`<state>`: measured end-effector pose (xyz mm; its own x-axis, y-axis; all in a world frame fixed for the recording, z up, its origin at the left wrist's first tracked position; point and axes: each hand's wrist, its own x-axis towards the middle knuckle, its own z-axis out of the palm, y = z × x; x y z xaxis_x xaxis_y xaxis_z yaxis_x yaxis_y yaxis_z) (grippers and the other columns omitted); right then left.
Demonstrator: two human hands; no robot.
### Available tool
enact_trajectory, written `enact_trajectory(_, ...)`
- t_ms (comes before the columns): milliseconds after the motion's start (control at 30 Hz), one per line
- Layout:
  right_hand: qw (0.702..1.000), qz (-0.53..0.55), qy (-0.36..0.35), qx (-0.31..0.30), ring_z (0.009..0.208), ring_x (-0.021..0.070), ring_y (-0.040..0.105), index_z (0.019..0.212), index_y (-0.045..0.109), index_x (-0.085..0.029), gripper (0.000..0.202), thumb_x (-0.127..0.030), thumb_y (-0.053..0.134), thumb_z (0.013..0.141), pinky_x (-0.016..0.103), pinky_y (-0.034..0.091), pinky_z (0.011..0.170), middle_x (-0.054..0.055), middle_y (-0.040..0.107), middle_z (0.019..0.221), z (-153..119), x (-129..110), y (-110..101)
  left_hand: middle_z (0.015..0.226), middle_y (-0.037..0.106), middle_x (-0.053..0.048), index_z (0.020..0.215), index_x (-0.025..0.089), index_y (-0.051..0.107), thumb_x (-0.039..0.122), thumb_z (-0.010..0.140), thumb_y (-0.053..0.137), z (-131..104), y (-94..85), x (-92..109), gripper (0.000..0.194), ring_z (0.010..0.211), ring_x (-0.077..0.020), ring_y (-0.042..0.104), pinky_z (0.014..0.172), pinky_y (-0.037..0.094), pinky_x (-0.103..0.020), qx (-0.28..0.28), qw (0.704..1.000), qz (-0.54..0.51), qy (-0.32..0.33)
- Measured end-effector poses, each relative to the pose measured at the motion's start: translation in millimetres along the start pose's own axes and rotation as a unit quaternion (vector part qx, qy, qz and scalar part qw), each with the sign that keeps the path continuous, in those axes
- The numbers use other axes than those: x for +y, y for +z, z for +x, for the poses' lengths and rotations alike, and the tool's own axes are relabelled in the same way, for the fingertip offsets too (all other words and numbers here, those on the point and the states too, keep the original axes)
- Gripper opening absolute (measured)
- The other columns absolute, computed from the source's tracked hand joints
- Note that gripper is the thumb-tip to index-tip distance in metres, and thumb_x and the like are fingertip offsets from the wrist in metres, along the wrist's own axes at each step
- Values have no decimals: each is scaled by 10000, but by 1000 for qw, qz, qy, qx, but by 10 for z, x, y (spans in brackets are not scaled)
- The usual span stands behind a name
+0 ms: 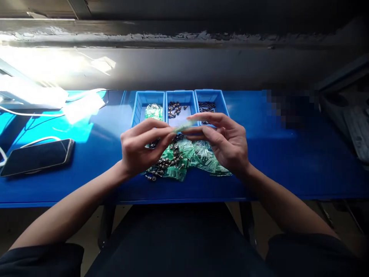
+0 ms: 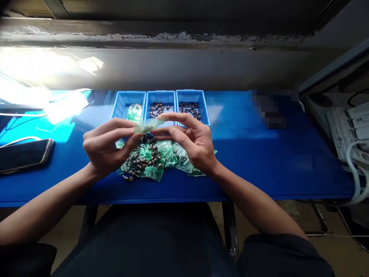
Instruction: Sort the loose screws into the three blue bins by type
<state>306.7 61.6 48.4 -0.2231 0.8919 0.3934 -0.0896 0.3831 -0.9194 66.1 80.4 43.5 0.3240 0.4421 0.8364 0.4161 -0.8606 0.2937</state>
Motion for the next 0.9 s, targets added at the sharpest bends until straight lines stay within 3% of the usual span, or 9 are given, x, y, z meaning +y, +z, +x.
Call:
enact_trajectory(133, 993, -103, -58, 11, 744, 140, 764, 1307, 716, -260, 312, -240, 798, 1007, 335, 694, 697, -27, 779, 969, -94, -12, -5, 911, 801, -7, 974, 167, 782, 191, 1026, 779, -23, 1, 57, 57, 787, -86, 754, 708, 636, -197, -39, 997, -67, -19)
enact_trajectory(167, 991, -121, -50, 20, 662, 131, 728, 1298, 711, -264, 292, -268, 793, 1018, 317, 658, 608, -42, 761, 889, -99, -19, -4, 954, 808, -18, 1036, 169, 786, 182, 1040, 749, -34, 2, 68, 39, 822, -96, 766, 737, 650, -208, -46, 997, -59, -6)
enact_trajectory(267, 994, -107, -12, 37, 544, 126, 673, 1309, 668, -273, 282, -299, 758, 1044, 308, 610, 507, -67, 740, 787, -92, -43, 1, 1265, 781, -85, 1370, 203, 708, 108, 1059, 642, -59, 8, 77, 332, 1038, -147, 797, 822, 691, -239, -35, 999, -5, 22)
enact_trajectory(367, 997, -70, 13, 31, 528, 129, 669, 1280, 666, -284, 288, -307, 781, 1017, 298, 582, 462, -74, 738, 774, -82, -50, 5, 1471, 691, -88, 1420, 288, 673, 115, 1031, 699, -55, 12, 32, 427, 1232, -200, 758, 796, 703, -246, -38, 995, 40, 79)
enact_trajectory(467, 999, -29, 34, 24, 507, 121, 662, 1265, 681, -289, 272, -292, 783, 1013, 282, 557, 430, -83, 730, 768, -82, -30, 9, 1219, 796, -42, 1211, 250, 742, 131, 991, 791, -27, 11, -20, 255, 1095, -179, 762, 777, 680, -271, -43, 992, 38, 110)
enact_trajectory(567, 999, 15, 12, 26, 552, 112, 676, 1172, 744, -274, 155, -241, 766, 1023, 257, 552, 439, -65, 750, 807, -78, 11, 5, 1038, 824, -36, 1149, 182, 740, 65, 989, 759, -11, 27, -34, 200, 992, -161, 757, 871, 657, -318, -56, 996, -26, 61)
enact_trajectory(733, 995, 86, 37, 46, 757, 103, 682, 1003, 832, -269, 56, -259, 839, 948, 235, 602, 656, -28, 774, 902, -27, 69, -38, 1350, 748, -177, 1399, 100, 646, 43, 995, 691, -59, 101, -16, 411, 1289, -249, 718, 1068, 643, -415, -123, 988, -50, 78)
enact_trajectory(800, 988, 134, 73, 11, 777, 103, 704, 987, 828, -265, 59, -278, 856, 936, 234, 611, 692, -32, 782, 900, -9, 71, -50, 1311, 763, -165, 1378, 115, 665, 54, 1010, 694, -64, 105, -9, 374, 1243, -226, 741, 1036, 654, -381, -99, 990, -61, 82)
enact_trajectory(900, 974, 180, 107, -85, 861, 158, 798, 1243, 772, -278, 228, -254, 783, 1016, 297, 669, 738, -21, 822, 944, -9, 59, -48, 1119, 816, -60, 1224, 180, 742, 78, 1025, 723, -16, 31, -35, 224, 1027, -151, 775, 901, 658, -306, -31, 997, -57, 52)
